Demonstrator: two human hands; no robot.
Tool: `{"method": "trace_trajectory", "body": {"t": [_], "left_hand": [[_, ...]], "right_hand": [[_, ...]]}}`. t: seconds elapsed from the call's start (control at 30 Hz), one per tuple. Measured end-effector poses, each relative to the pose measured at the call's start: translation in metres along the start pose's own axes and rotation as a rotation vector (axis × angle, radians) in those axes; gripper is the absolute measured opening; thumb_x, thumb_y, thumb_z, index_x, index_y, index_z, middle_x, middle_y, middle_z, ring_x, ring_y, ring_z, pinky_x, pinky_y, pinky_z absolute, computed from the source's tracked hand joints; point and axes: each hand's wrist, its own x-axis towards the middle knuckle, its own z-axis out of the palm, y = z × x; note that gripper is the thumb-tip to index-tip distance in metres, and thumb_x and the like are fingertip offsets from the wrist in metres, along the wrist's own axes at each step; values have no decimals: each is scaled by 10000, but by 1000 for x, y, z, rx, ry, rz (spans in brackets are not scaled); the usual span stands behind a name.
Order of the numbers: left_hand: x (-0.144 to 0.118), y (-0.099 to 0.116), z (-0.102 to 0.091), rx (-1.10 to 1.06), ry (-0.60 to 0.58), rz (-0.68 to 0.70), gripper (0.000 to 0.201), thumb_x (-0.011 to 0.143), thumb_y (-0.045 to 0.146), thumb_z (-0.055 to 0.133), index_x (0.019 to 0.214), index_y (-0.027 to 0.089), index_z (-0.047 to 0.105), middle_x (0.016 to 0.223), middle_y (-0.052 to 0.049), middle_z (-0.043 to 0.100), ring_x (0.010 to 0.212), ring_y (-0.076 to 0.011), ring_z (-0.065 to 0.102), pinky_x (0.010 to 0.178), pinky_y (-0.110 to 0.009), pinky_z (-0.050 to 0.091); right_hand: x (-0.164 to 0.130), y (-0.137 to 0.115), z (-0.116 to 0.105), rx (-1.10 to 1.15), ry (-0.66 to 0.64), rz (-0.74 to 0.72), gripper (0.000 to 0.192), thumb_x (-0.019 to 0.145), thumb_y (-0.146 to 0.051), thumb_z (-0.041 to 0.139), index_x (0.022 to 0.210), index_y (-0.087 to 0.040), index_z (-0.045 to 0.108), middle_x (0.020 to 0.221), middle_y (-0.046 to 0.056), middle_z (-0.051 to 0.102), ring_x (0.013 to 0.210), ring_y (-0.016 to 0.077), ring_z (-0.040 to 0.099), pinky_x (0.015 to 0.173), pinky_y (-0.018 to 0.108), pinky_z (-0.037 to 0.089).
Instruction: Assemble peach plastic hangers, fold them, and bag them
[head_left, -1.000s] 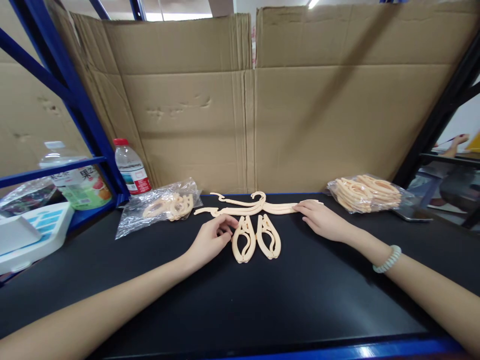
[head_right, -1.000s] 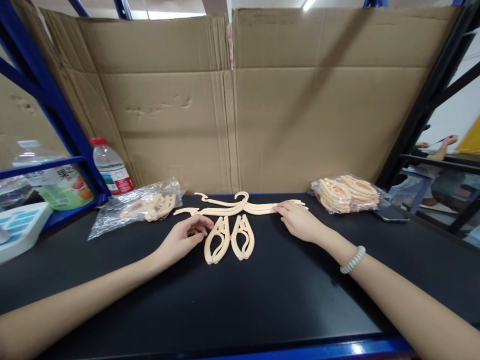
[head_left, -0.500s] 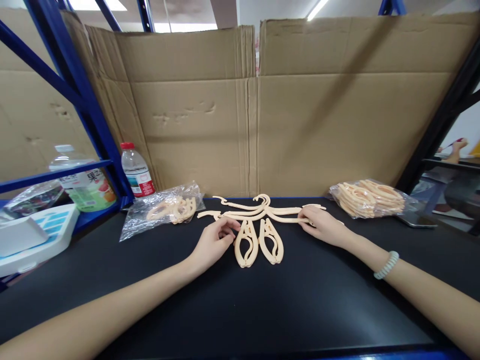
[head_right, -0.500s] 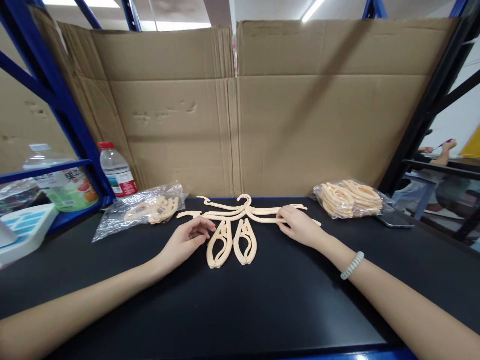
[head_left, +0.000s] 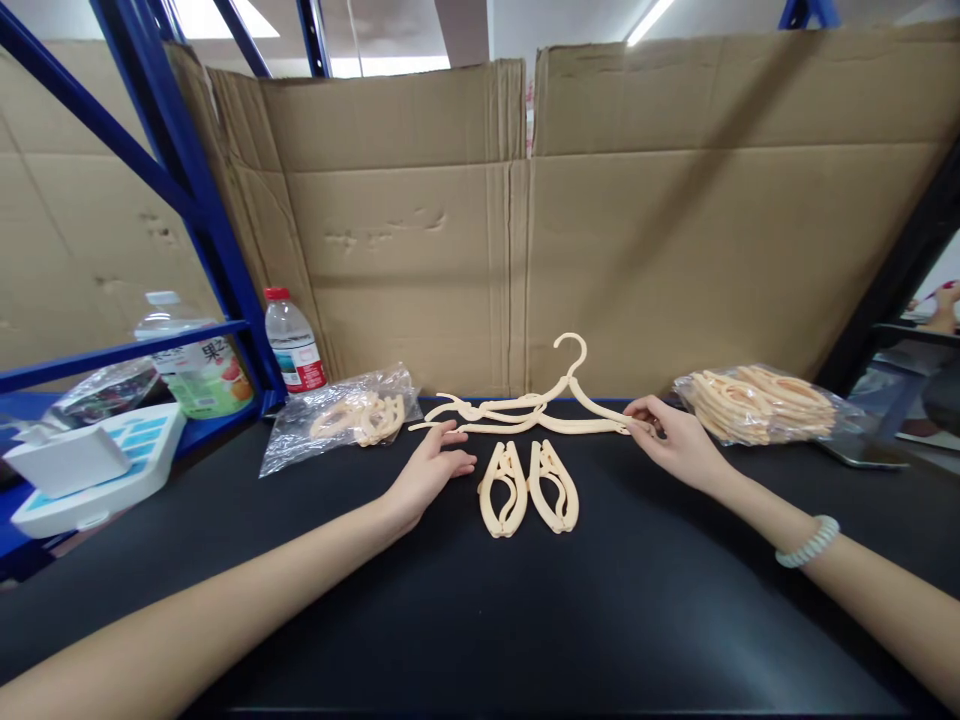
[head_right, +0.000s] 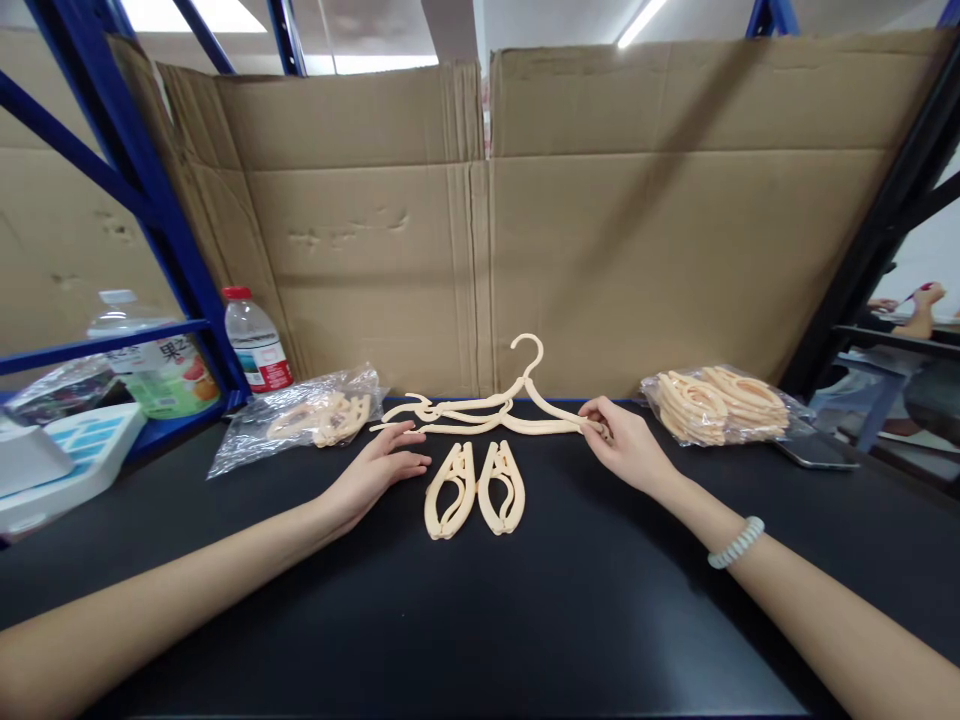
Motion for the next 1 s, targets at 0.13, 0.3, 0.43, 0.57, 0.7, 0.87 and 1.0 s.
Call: {"method": "trace_trajectory", "body": {"t": [0.13, 0.3, 0.43, 0.57, 0.7, 0.87, 1.0], "left_hand": [[-2, -5, 2, 54, -7, 116, 709, 743, 124, 570, 1393, 210, 302, 1329, -136, 464, 902, -168, 647, 882, -343, 519], [-5, -10, 3, 207, -157, 254, 819, 729, 159, 565, 1461, 223, 205, 1238, -103, 521, 946, -173, 604, 817, -309, 526], [-4, -11, 1, 300, -160, 353, 652, 773, 212, 547, 1398, 215, 363, 1190, -98, 554, 921, -173, 601, 756, -292, 533], [-1, -11, -1, 360, -170, 424, 409, 805, 253, 536, 1207, 182, 557, 1130, -77, 619, 971, -193, 612, 850, -332, 509], [0, -10, -3, 410, -158, 420, 312, 833, 306, 534, 1106, 175, 612, 1018, -66, 671, 959, -213, 628, 867, -363, 495], [1, -9, -3, 401, -138, 393, 322, 821, 350, 566, 1091, 182, 617, 968, -55, 685, 945, -213, 636, 848, -349, 495], [1, -9, -3, 375, -142, 386, 332, 814, 367, 570, 1079, 172, 614, 950, -57, 683, 865, -193, 644, 779, -318, 510]], "right_hand": [[0, -9, -3, -51, -31, -80, 172, 917, -311, 440, 953, -195, 561, 840, 58, 646, 708, 189, 599, 655, 310, 468], [-2, -18, 1, -62, -94, -176, 190, 927, -283, 419, 993, -197, 575, 910, 83, 664, 797, 213, 625, 724, 343, 493], [-4, -24, 5, -74, -145, -211, 217, 942, -250, 390, 1041, -200, 577, 884, 81, 652, 793, 217, 619, 751, 373, 493], [-4, -30, 5, -169, -140, -297, 224, 941, -198, 397, 1061, -191, 586, 921, 94, 641, 847, 226, 585, 778, 380, 473], [-5, -35, 1, -482, -144, -312, 238, 938, -180, 405, 987, -171, 638, 896, 117, 666, 850, 270, 563, 728, 398, 441], [-7, -42, -2, -664, -110, -216, 288, 926, -125, 366, 1009, -154, 640, 996, 125, 681, 779, 232, 622, 565, 306, 410], [-8, -47, -2, -727, -94, -223, 294, 887, -67, 382, 1004, -171, 632, 1036, 105, 682, 809, 211, 640, 552, 270, 419]]}}
